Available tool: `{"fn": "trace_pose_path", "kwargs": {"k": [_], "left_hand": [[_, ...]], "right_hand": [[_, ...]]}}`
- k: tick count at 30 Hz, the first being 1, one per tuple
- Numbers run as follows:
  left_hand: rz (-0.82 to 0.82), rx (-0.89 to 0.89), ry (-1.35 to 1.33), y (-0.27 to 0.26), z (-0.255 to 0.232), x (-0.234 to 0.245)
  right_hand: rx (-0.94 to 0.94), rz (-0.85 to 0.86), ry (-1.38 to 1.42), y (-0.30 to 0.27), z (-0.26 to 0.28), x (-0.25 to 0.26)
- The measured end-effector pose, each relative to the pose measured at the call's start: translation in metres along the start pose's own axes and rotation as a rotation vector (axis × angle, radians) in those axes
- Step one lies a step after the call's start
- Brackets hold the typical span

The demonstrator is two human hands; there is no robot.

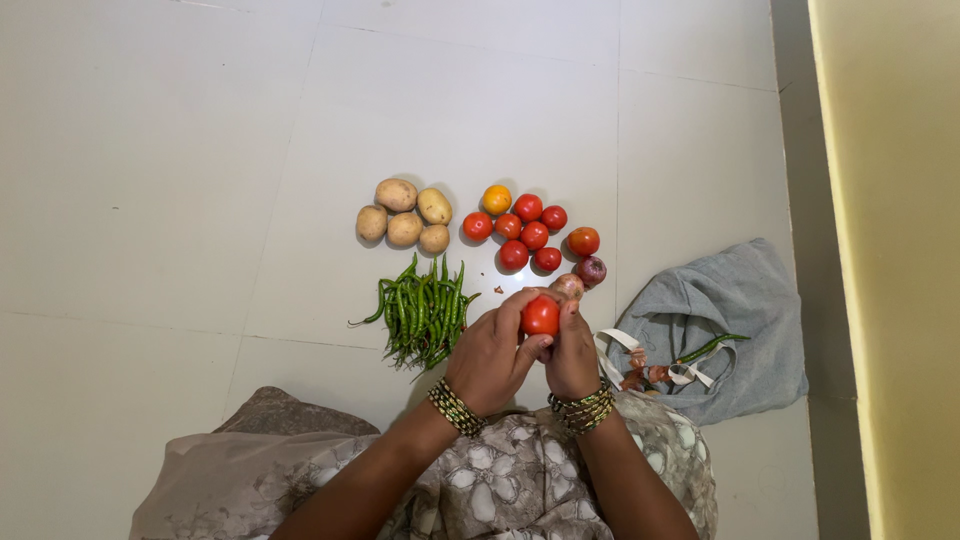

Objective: The person sorts vegetables on the floor, picking up green chilies, tomatoes, and potatoes one by one and placing them into a bag.

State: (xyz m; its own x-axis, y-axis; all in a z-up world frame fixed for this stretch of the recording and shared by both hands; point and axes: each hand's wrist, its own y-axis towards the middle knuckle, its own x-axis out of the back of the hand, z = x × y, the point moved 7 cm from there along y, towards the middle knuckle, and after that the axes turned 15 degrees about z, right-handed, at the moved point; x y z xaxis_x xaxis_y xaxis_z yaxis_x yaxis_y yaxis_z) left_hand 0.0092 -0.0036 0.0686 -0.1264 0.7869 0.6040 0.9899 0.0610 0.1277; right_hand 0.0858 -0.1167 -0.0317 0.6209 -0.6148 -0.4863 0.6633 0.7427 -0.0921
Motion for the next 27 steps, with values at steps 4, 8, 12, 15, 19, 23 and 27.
{"fn": "trace_pose_path", "kwargs": {"k": [4, 8, 12, 15, 19, 23, 27], "left_hand": [[-0.001, 0.04, -0.322, 0.001, 0.02, -0.004], [0.06, 0.156, -0.465, 0.003, 0.045, -0.013], [0.11, 0.197, -0.688, 0.006, 0.067, -0.026], [0.052, 0.148, -0.674, 0.006, 0.066, -0.019], [0.087, 0.221, -0.594, 0.005, 0.054, -0.011], [0.032, 0.059, -0.411, 0.004, 0.028, 0.0], [0.006, -0.091, -0.104, 0.003, 0.006, 0.002]], "right_hand": [[0.101, 0.082, -0.399, -0.003, 0.024, -0.018], [0.291, 0.172, -0.795, -0.006, 0.046, -0.039], [0.403, 0.167, -1.051, -0.008, 0.056, -0.047], [0.304, 0.183, -1.266, -0.005, 0.049, -0.049], [0.409, 0.193, -1.039, -0.007, 0.048, -0.048], [0.229, 0.128, -0.665, -0.003, 0.03, -0.025], [0.138, 0.078, -0.389, 0.002, 0.016, -0.005]]}}
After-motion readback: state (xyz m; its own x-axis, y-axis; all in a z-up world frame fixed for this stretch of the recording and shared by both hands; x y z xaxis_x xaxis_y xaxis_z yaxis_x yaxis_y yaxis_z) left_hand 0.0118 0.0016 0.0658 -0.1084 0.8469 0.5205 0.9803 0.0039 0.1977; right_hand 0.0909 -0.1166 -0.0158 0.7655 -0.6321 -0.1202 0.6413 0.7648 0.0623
